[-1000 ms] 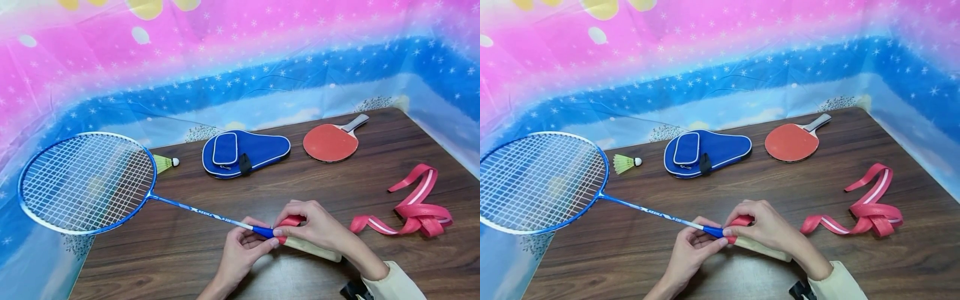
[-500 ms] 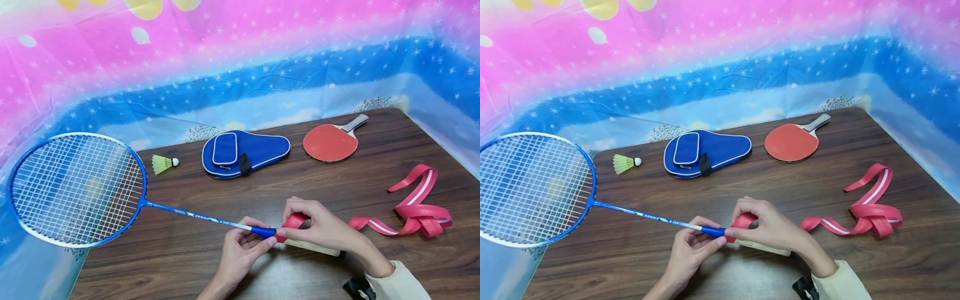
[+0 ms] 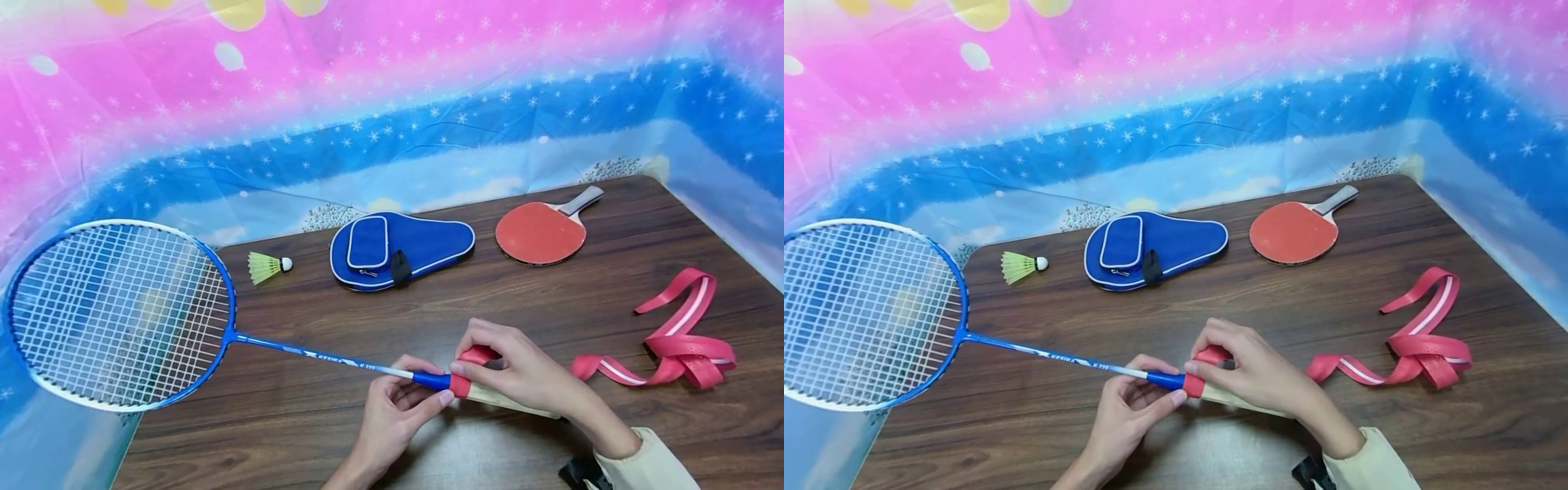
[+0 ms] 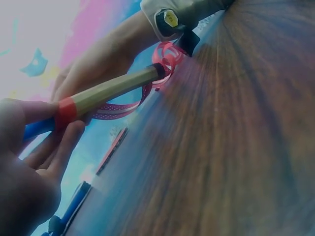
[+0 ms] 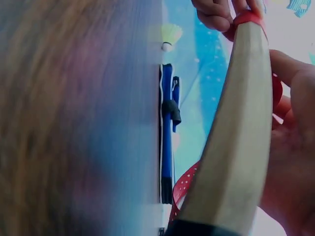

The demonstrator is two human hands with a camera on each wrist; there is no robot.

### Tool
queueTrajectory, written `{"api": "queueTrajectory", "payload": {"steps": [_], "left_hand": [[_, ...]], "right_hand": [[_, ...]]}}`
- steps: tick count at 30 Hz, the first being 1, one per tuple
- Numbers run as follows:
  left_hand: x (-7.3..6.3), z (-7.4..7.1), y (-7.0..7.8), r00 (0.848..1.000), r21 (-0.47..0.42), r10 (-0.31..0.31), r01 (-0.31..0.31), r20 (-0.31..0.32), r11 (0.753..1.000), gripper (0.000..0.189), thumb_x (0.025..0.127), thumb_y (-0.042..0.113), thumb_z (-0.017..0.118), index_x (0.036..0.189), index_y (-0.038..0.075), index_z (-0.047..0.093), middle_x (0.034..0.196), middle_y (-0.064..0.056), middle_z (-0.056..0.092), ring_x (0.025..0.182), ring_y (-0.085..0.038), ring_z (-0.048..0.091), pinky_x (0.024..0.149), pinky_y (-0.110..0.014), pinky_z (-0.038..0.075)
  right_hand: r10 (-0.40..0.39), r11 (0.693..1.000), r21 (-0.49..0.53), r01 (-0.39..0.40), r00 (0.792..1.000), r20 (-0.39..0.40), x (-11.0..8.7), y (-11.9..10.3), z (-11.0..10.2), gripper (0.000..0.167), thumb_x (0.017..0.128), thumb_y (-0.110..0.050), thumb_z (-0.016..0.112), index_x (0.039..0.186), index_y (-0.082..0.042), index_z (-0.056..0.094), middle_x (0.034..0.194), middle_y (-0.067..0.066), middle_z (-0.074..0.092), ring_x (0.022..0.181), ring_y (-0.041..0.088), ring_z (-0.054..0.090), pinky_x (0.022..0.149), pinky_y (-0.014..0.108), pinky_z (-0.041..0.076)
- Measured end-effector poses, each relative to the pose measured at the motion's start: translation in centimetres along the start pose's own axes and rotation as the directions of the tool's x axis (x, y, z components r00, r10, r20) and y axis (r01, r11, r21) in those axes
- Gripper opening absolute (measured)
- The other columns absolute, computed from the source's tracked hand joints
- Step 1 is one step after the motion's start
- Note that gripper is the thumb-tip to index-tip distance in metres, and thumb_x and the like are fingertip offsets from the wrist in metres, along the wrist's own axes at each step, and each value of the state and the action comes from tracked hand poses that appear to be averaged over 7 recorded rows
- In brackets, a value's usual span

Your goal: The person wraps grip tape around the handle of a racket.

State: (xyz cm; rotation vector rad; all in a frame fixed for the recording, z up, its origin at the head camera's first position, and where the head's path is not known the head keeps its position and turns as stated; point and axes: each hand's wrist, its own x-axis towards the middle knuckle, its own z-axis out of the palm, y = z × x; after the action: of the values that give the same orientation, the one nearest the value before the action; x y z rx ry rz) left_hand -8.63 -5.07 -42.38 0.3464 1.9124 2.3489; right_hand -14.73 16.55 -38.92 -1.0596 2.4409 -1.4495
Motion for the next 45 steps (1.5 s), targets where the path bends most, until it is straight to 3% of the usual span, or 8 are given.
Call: {"api": "queueTrajectory", "payload": {"steps": [3,8,10,15,22,30,38,45], "left_hand": [[0.0,0.0,-0.1,0.999,0.004,0.037,-0.037,0.010,0.999,0.027,0.085,0.003,0.076,0.108,-0.001,0.063,0.104,-0.019,0.062,0.094,-0.029,0.067,0.083,-0.041,0.056],[0.1,-0.1,-0.3,0.998,-0.069,0.046,-0.043,0.046,0.997,0.028,0.087,-0.002,0.072,0.111,-0.004,0.058,0.104,-0.024,0.061,0.093,-0.036,0.067,0.079,-0.046,0.057],[0.0,-0.2,-0.4,0.998,-0.105,0.022,-0.016,0.056,0.994,0.032,0.087,-0.003,0.071,0.116,-0.004,0.055,0.107,-0.025,0.061,0.094,-0.039,0.067,0.079,-0.047,0.057],[0.0,-0.3,-0.2,0.999,-0.079,-0.022,0.026,0.049,0.997,0.041,0.087,-0.003,0.072,0.123,-0.003,0.053,0.115,-0.023,0.063,0.102,-0.036,0.065,0.084,-0.043,0.055],[0.1,-0.3,-0.3,0.995,-0.074,-0.083,0.087,0.060,0.993,0.035,0.084,-0.001,0.075,0.116,-0.005,0.061,0.112,-0.023,0.063,0.103,-0.033,0.066,0.088,-0.040,0.054],[0.1,-0.1,-0.8,0.999,-0.057,-0.033,0.035,0.029,0.998,0.030,0.081,0.003,0.080,0.108,0.000,0.067,0.108,-0.020,0.066,0.098,-0.029,0.067,0.086,-0.039,0.055],[0.1,-0.3,-0.8,0.996,-0.065,0.067,-0.064,0.060,0.996,0.025,0.083,-0.004,0.076,0.106,-0.004,0.066,0.110,-0.021,0.065,0.102,-0.035,0.065,0.087,-0.039,0.055],[0.2,-0.2,-0.6,0.997,-0.035,0.068,-0.067,0.043,0.997,0.024,0.083,-0.001,0.076,0.105,-0.001,0.067,0.111,-0.018,0.065,0.105,-0.034,0.064,0.089,-0.040,0.053]], "right_hand": [[0.038,0.999,0.010,-0.038,0.999,0.014,0.0,0.2,0.2,0.006,0.094,-0.033,0.068,0.095,-0.031,0.062,0.082,-0.010,0.056,0.071,0.010,0.053,0.057,0.027,0.044],[0.097,0.994,0.050,-0.100,0.994,0.053,0.1,0.2,0.2,0.004,0.095,-0.030,0.066,0.096,-0.032,0.062,0.082,-0.010,0.062,0.073,0.012,0.057,0.060,0.026,0.047],[0.099,0.992,0.068,-0.104,0.993,0.061,0.1,0.1,0.2,0.004,0.095,-0.030,0.066,0.098,-0.031,0.064,0.085,-0.009,0.064,0.075,0.013,0.059,0.063,0.027,0.049],[0.099,0.991,0.085,-0.105,0.993,0.067,0.0,0.2,0.2,0.011,0.093,-0.032,0.069,0.104,-0.029,0.067,0.094,-0.009,0.067,0.082,0.014,0.060,0.068,0.028,0.050],[0.123,0.990,0.057,-0.127,0.990,0.063,0.0,0.0,0.1,0.011,0.089,-0.039,0.071,0.096,-0.031,0.068,0.086,-0.011,0.065,0.076,0.013,0.059,0.064,0.027,0.048],[0.055,0.989,0.129,-0.073,0.989,0.137,-0.1,0.1,0.1,0.010,0.089,-0.033,0.073,0.096,-0.028,0.067,0.083,-0.010,0.065,0.072,0.012,0.057,0.060,0.027,0.050],[0.125,0.992,-0.040,-0.122,0.989,0.075,-0.2,0.3,-0.4,0.027,0.079,-0.052,0.077,0.089,-0.034,0.059,0.079,-0.013,0.056,0.068,0.009,0.053,0.055,0.025,0.045],[-0.009,0.993,0.116,0.001,0.997,0.075,-0.3,-0.2,-0.9,0.010,0.090,-0.028,0.073,0.091,-0.027,0.063,0.087,-0.006,0.052,0.072,0.018,0.051,0.050,0.033,0.042]]}}
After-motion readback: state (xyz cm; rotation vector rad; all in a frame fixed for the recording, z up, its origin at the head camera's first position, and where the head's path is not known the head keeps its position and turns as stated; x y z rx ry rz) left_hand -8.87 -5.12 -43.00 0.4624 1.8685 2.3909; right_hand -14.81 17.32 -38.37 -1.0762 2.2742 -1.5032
